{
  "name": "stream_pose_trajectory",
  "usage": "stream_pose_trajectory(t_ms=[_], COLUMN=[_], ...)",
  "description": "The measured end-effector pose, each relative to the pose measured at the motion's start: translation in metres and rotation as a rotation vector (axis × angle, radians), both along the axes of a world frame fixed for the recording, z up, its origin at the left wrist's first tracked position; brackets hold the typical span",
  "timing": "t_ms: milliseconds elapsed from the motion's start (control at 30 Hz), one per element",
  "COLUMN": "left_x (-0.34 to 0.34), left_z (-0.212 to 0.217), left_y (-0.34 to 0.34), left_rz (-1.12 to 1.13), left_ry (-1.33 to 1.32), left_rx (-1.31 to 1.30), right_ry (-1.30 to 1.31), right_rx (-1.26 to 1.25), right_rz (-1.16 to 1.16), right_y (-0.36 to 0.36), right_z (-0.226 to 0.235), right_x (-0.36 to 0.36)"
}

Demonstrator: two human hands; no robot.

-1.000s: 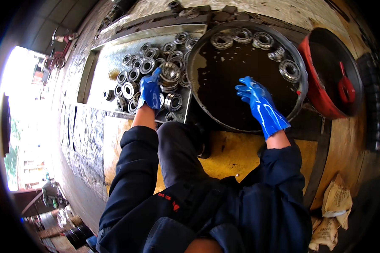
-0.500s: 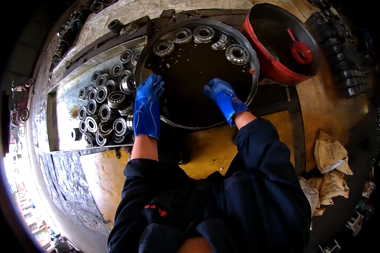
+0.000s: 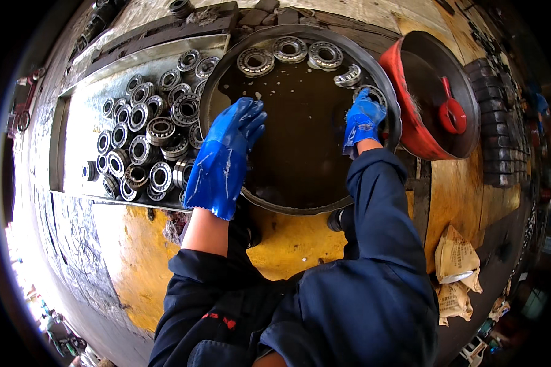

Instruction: The person repeatedly picks up metal bearings from a tray, dips them into a dark liquid in a bucket, and places them back into the tray. The process is repeated for multiple bearings throughout the clip.

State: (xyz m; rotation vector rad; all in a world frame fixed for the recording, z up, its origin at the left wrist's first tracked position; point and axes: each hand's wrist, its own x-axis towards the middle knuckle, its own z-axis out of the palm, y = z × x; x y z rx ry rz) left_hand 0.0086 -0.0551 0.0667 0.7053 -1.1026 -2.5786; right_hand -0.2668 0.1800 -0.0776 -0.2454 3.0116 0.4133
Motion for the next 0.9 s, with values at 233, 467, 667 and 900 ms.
stream_pose_trajectory(t_ms=[233, 467, 667, 900], left_x=[0.005, -0.002, 0.007, 0.017], left_z=[-0.016, -0.024, -0.017, -0.011], left_y=[0.001, -0.013, -0.018, -0.023], left_rz=[-0.024, 0.007, 0.040, 0.030], left_ry=[0.182, 0.096, 0.147, 0.254], left_rx=[0.160, 0.161, 0.148, 0.140], right_ry=[-0.018, -0.210, -0.899, -0.417], right_rx=[-0.079, -0.397, -1.288, -0.890], right_rz=[0.010, 0.219, -0.324, 0.839], right_y=[0.018, 0.003, 0.010, 0.012], right_z=[-0.002, 0.051, 0.048, 0.015], right_x=[-0.011, 0.057, 0.097, 0.164])
